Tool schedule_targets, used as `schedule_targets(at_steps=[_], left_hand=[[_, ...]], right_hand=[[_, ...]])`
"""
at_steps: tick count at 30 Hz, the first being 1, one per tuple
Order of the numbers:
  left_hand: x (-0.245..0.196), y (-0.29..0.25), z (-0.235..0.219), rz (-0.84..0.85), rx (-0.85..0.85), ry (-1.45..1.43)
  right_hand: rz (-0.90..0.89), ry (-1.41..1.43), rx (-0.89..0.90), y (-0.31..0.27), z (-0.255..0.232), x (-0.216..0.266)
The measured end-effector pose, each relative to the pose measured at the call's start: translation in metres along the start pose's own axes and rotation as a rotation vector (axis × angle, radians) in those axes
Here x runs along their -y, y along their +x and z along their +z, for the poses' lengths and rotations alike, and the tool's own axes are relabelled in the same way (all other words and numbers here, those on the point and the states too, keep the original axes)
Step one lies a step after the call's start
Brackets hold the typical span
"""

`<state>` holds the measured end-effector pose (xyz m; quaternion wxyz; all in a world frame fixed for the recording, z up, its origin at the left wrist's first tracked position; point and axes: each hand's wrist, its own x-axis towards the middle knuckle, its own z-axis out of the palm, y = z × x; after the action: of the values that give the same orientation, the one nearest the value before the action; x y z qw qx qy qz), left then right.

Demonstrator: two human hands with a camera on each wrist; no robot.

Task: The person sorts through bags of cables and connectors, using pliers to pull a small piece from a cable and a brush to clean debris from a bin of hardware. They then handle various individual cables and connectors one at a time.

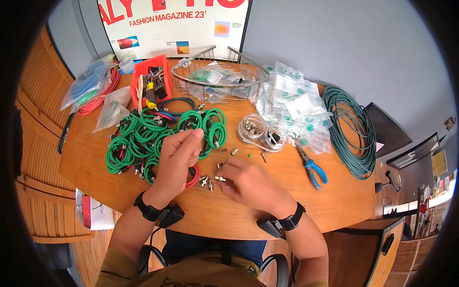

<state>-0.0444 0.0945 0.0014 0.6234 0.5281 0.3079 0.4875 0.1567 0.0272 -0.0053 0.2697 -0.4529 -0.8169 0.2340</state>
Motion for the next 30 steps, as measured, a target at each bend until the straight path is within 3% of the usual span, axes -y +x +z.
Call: schedule_targets(at_steps=[1, 3, 4, 6, 7, 11, 13, 14, 16, 19, 22, 26, 28, 29, 30], left_hand=[[0.0, 0.0, 0.0, 0.006, 0.0, -0.001], [-0.001, 0.0, 0.0, 0.005, 0.0, -0.005], [-0.001, 0.0, 0.0, 0.004, -0.002, -0.007], [-0.001, 0.0, 0.0, 0.0, 0.0, -0.004], [-0.001, -0.001, 0.001, -0.007, 0.01, 0.001], [-0.001, 0.0, 0.002, -0.008, 0.003, -0.014], [0.001, -0.001, 0.002, -0.011, -0.002, -0.009], [0.002, -0.001, 0.0, -0.011, -0.012, -0.004], [0.004, 0.0, -0.001, -0.018, 0.014, -0.021], [0.006, 0.001, -0.002, -0.005, 0.003, -0.025], [0.006, 0.001, -0.002, -0.008, -0.001, -0.009], [0.001, 0.0, 0.001, -0.013, -0.005, -0.011], [-0.001, -0.001, 0.0, -0.009, 0.001, -0.005], [-0.002, -0.001, 0.0, -0.004, 0.001, 0.002], [-0.002, 0.0, 0.001, -0.003, 0.001, -0.002]], right_hand=[[0.001, -0.001, 0.0, 0.0, -0.003, 0.001], [0.128, 0.011, -0.309, 0.001, -0.011, 0.001], [0.127, 0.01, -0.306, 0.004, -0.014, -0.001], [0.185, -0.1, -0.67, 0.013, -0.019, -0.007], [0.161, -0.163, -0.695, 0.018, -0.025, -0.008], [0.184, -0.158, -0.698, 0.012, -0.026, -0.014], [0.107, -0.014, -0.428, 0.002, -0.019, -0.017], [0.101, -0.006, -0.423, 0.002, -0.014, -0.014], [0.004, 0.162, -0.051, 0.001, -0.004, -0.008], [0.056, 0.096, 0.066, 0.004, 0.012, 0.01], [-0.019, -0.058, 0.038, 0.004, 0.018, 0.01], [0.056, 0.043, 0.029, 0.0, 0.015, 0.007], [0.017, 0.066, -0.154, -0.002, 0.009, 0.002], [0.02, 0.062, -0.155, -0.003, 0.003, 0.002], [0.084, 0.014, -0.399, -0.002, -0.005, 0.003]])
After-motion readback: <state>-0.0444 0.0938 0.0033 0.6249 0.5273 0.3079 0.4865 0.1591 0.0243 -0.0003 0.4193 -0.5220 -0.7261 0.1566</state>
